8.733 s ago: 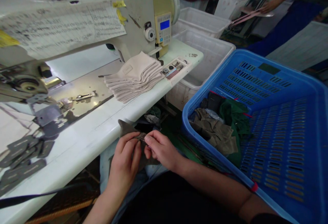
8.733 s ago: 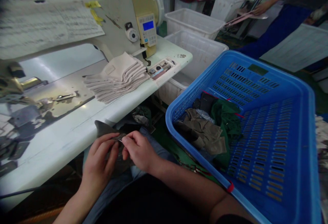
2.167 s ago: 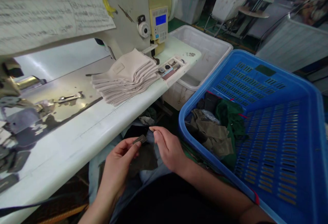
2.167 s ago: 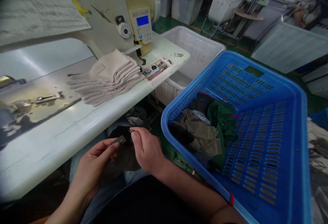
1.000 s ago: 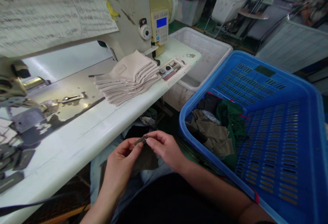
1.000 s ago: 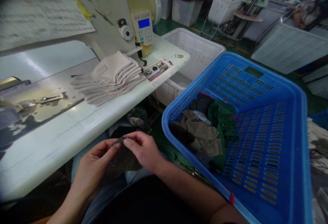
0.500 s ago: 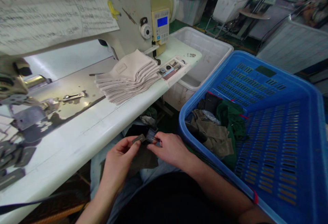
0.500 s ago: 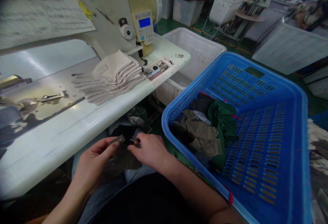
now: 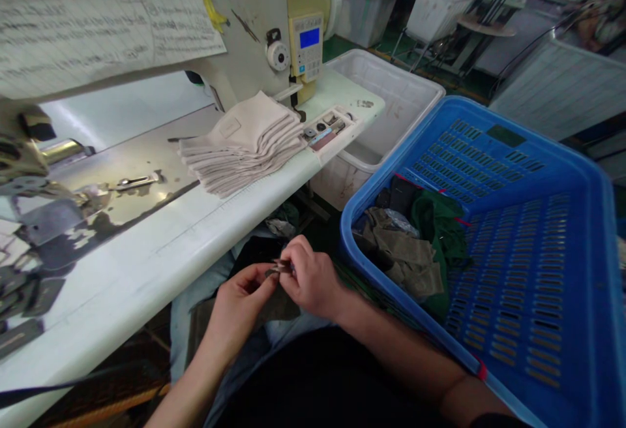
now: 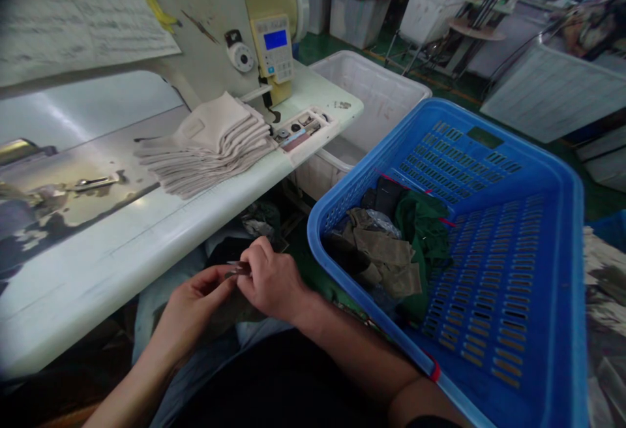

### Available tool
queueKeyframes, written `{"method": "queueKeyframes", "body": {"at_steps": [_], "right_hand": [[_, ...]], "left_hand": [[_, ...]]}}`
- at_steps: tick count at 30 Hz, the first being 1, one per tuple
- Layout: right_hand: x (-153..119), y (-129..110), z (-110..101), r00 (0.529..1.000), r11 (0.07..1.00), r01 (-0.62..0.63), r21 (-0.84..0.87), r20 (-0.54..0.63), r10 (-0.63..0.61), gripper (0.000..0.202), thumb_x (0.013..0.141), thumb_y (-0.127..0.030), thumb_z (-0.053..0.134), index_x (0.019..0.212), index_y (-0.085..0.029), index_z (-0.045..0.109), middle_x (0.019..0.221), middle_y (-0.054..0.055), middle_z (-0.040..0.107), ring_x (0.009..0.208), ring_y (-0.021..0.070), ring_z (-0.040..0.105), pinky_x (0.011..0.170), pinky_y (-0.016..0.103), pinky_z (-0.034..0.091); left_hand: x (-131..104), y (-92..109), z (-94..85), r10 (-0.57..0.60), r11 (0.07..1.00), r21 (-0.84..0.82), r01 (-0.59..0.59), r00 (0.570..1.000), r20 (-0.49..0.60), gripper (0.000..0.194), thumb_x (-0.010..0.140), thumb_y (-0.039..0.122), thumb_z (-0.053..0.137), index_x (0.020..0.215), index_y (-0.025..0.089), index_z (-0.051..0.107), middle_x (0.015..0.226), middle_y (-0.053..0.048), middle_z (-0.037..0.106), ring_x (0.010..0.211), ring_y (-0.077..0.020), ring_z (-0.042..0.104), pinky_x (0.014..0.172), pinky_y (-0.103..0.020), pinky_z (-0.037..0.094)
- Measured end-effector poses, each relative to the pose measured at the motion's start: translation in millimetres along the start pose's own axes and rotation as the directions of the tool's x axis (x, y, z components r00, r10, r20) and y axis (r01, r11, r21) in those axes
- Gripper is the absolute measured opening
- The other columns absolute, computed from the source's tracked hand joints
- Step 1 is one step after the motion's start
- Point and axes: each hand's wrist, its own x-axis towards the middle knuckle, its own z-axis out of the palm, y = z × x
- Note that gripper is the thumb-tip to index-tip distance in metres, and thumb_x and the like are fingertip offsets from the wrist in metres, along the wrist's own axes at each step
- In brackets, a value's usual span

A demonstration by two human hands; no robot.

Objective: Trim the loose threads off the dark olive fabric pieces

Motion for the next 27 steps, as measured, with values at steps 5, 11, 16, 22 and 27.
{"method": "queueKeyframes", "body": {"at_steps": [5,11,16,22,27], "right_hand": [[4.0,-5.1,-7.3,0.976,0.944,-0.118,0.308,-0.142,0.168,0.015,0.098,-0.029,0.05,0.089,-0.021,0.058,0.09,0.003,0.061,0.084,0.0154,0.062,0.077,0.027,0.051],[1.0,2.2,-5.5,0.996,0.993,-0.058,0.101,0.069,0.051,0.011,0.096,-0.025,0.055,0.091,-0.02,0.064,0.099,0.004,0.064,0.087,0.0153,0.064,0.072,0.025,0.048],[4.9,-1.3,-16.0,0.986,0.952,-0.098,0.291,-0.1,0.133,0.018,0.099,-0.029,0.049,0.085,-0.021,0.056,0.087,0.003,0.059,0.082,0.0157,0.06,0.074,0.027,0.048],[8.4,-4.4,-40.4,0.962,0.949,-0.066,0.309,-0.233,0.143,0.019,0.1,-0.03,0.05,0.085,-0.021,0.058,0.087,0.003,0.06,0.081,0.0157,0.059,0.074,0.028,0.049],[2.3,6.0,-32.0,0.998,0.994,-0.052,0.098,0.043,0.048,0.016,0.094,-0.028,0.062,0.108,-0.022,0.069,0.106,0.004,0.065,0.092,0.0157,0.065,0.076,0.025,0.051]], "left_hand": [[4.3,1.0,0.7,-0.032,0.999,-0.006,0.032,0.999,-0.024,0.04,0.055,0.051,0.081,0.077,0.018,0.076,0.064,-0.003,0.069,0.057,-0.0165,0.058,0.053,-0.025,0.043],[0.2,-0.2,0.4,-0.012,1.0,-0.015,0.012,1.0,0.028,0.035,0.059,0.047,0.082,0.077,0.018,0.077,0.065,-0.001,0.069,0.057,-0.0144,0.056,0.053,-0.022,0.042],[6.4,-4.8,1.2,-0.011,1.0,-0.009,0.012,0.999,0.044,0.037,0.061,0.048,0.079,0.083,0.018,0.077,0.074,-0.005,0.073,0.064,-0.0189,0.062,0.059,-0.027,0.047],[16.4,-6.2,1.3,0.126,0.983,0.144,-0.114,0.989,-0.08,0.04,0.061,0.05,0.074,0.087,0.02,0.078,0.066,-0.001,0.067,0.061,-0.0183,0.057,0.056,-0.026,0.041],[9.3,-2.4,9.4,0.026,1.0,-0.013,-0.026,1.0,0.004,0.041,0.062,0.053,0.078,0.082,0.017,0.074,0.057,0.003,0.057,0.054,-0.0132,0.048,0.053,-0.023,0.034]]}}
